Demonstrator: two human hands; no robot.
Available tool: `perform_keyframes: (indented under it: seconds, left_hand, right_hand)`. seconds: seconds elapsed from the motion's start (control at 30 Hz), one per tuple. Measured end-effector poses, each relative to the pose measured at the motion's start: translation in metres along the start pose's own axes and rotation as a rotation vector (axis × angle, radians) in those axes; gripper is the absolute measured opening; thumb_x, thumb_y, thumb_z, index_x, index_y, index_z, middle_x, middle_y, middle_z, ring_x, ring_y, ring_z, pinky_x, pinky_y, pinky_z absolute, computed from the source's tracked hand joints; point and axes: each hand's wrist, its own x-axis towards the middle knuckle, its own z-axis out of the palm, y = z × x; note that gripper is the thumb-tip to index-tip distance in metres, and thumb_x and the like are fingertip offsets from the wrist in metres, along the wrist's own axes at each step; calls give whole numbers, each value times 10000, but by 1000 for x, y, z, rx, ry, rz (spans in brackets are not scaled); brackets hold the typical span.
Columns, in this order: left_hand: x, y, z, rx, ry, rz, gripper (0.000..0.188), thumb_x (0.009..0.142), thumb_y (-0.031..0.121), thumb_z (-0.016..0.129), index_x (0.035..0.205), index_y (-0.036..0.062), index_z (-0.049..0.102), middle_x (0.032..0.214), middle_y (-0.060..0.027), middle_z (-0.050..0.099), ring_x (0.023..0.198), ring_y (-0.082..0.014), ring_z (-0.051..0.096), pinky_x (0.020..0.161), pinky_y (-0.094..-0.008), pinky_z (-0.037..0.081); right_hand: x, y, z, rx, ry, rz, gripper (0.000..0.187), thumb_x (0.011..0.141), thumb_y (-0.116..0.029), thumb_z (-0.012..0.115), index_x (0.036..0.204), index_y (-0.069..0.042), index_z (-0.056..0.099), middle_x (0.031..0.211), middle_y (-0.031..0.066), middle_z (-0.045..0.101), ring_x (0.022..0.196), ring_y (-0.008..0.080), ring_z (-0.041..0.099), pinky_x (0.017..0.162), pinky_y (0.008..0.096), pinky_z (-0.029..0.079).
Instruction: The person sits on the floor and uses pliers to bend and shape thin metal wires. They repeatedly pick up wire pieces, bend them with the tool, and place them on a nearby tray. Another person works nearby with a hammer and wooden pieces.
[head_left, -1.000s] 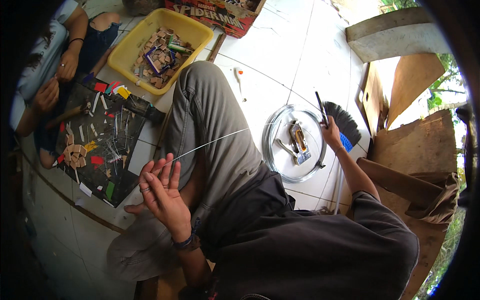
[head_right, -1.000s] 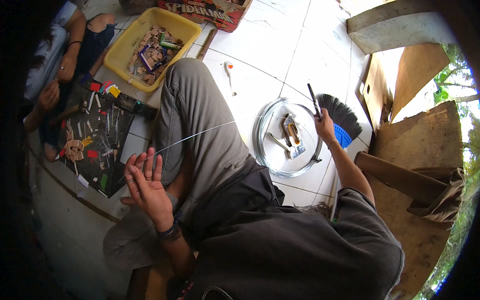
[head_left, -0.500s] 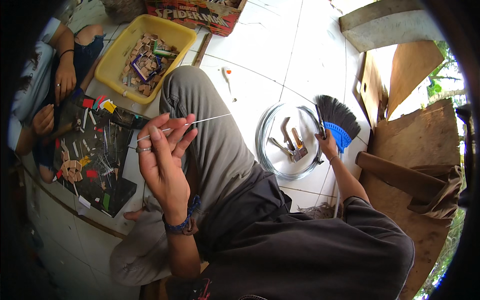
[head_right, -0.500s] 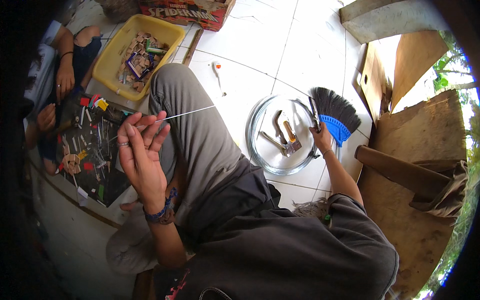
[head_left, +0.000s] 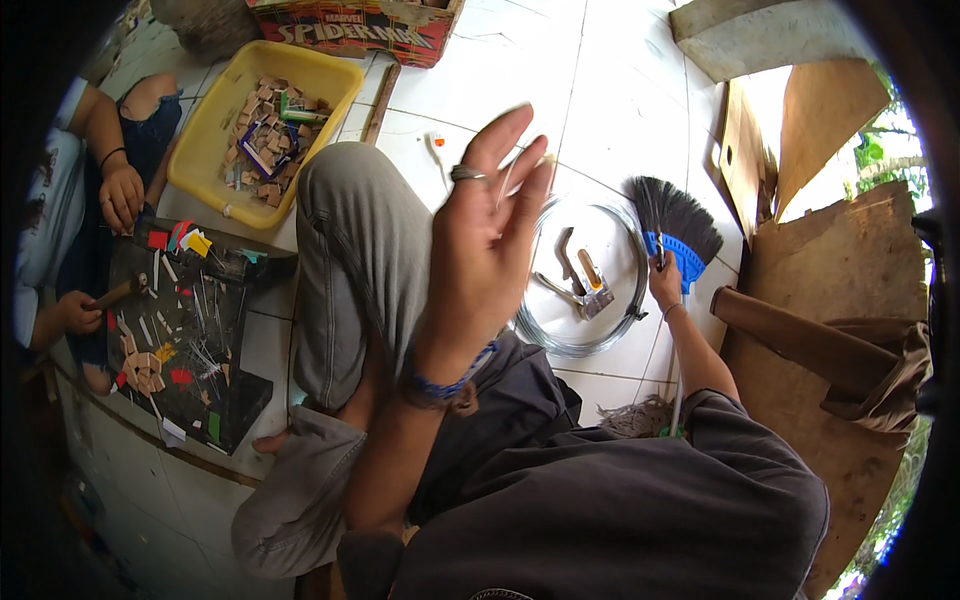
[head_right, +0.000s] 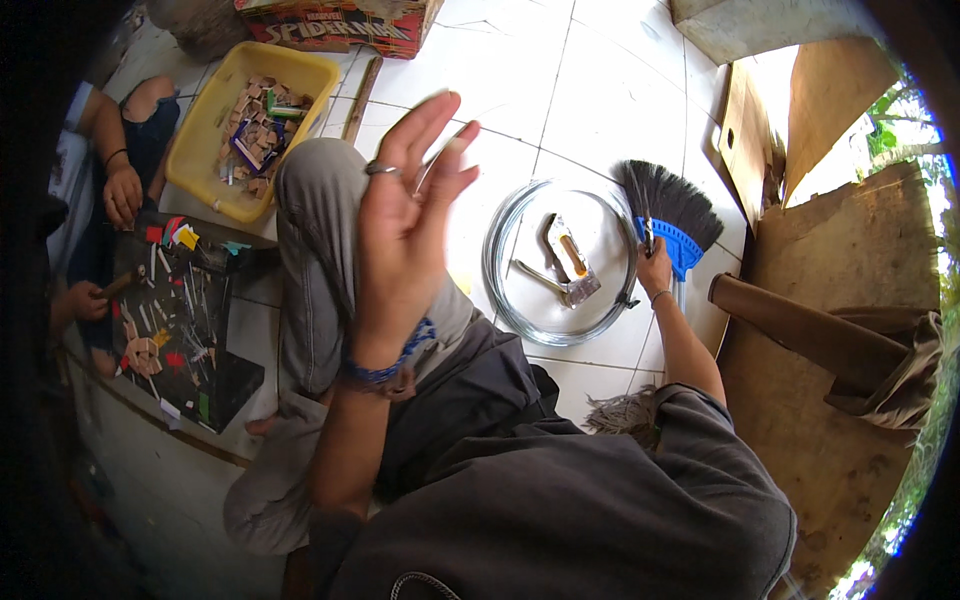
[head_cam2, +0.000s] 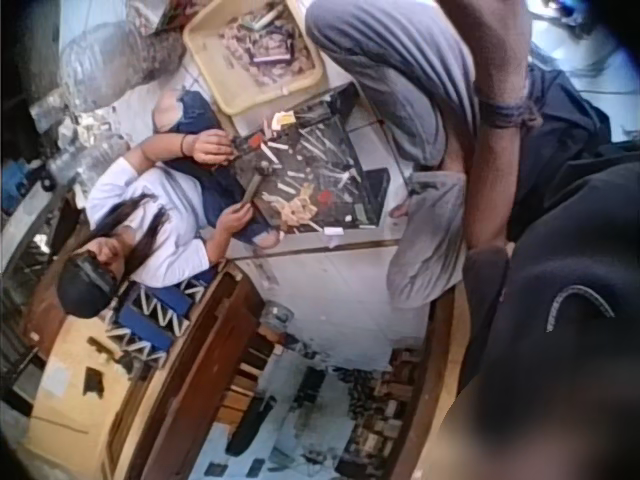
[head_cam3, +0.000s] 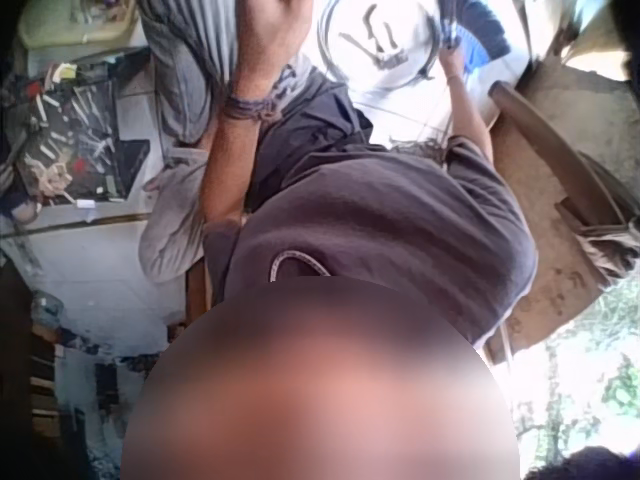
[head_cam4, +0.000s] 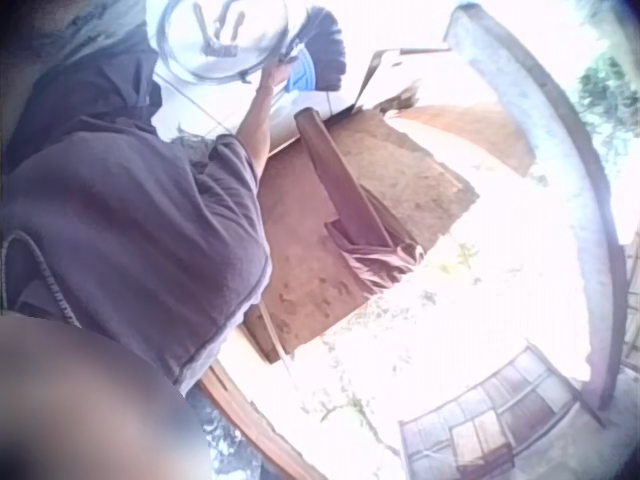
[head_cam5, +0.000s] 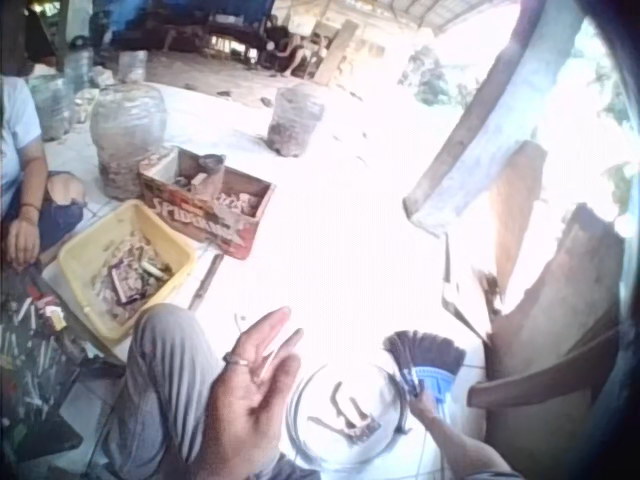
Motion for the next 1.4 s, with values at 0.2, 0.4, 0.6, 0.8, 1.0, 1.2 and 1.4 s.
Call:
perform_keyframes:
  seconds: [0.2,0.4,0.6,0.8,1.0,1.2,1.4]
  left_hand:
    - [-23,-73,41,526,-85,-86,829,924,176,688,1542,24,156,1532,-272,279,1184,-365,585,879,-399,564]
    - [-88,-165,43,954,-924,-324,327,845,189,721,1138,52,680,990,-148,669,973,-325,655,860,-435,500]
    - [-129,-194,23,1165,-1075,-187,120,808,126,704,922,117,738,946,-52,684,1041,-243,612,907,-410,399]
    - [-132,-191,28,1273,-1110,27,187,846,99,588,744,143,738,864,-36,706,967,-213,647,895,-424,407]
    - [-127,-191,22,1040,-1039,-138,165,835,122,605,785,174,754,857,-29,695,939,-229,638,876,-403,408]
    - [-132,-166,27,997,-1009,-93,154,835,124,611,803,163,756,846,-45,681,919,-241,635,867,-395,412]
    - [-115,-126,16,1074,-1053,4,148,806,100,604,744,135,734,830,-69,650,955,-232,624,953,-421,401]
  right_hand:
    - [-12,25,0,181,-22,258,205,901,-226,636,976,-53,554,815,119,626,755,255,599,720,393,470]
    - [-30,36,2,271,-27,241,197,903,-234,640,953,-65,553,808,84,607,748,201,571,710,361,461]
    - [-42,31,7,347,-63,289,197,910,-234,643,953,-64,552,809,75,604,740,175,564,698,341,454]
    - [-42,30,9,336,-87,329,250,919,-256,657,995,-38,559,840,70,597,791,163,537,731,333,441]
    - [-42,37,7,419,-131,339,277,897,-283,669,1015,-47,581,813,48,590,740,142,533,683,309,446]
    - [-55,38,-3,309,-228,340,350,866,-340,717,1004,-45,590,770,31,581,672,128,526,601,295,452]
    - [-67,45,11,438,-165,377,406,837,-351,777,1015,-52,567,714,-2,537,601,97,497,506,277,420]
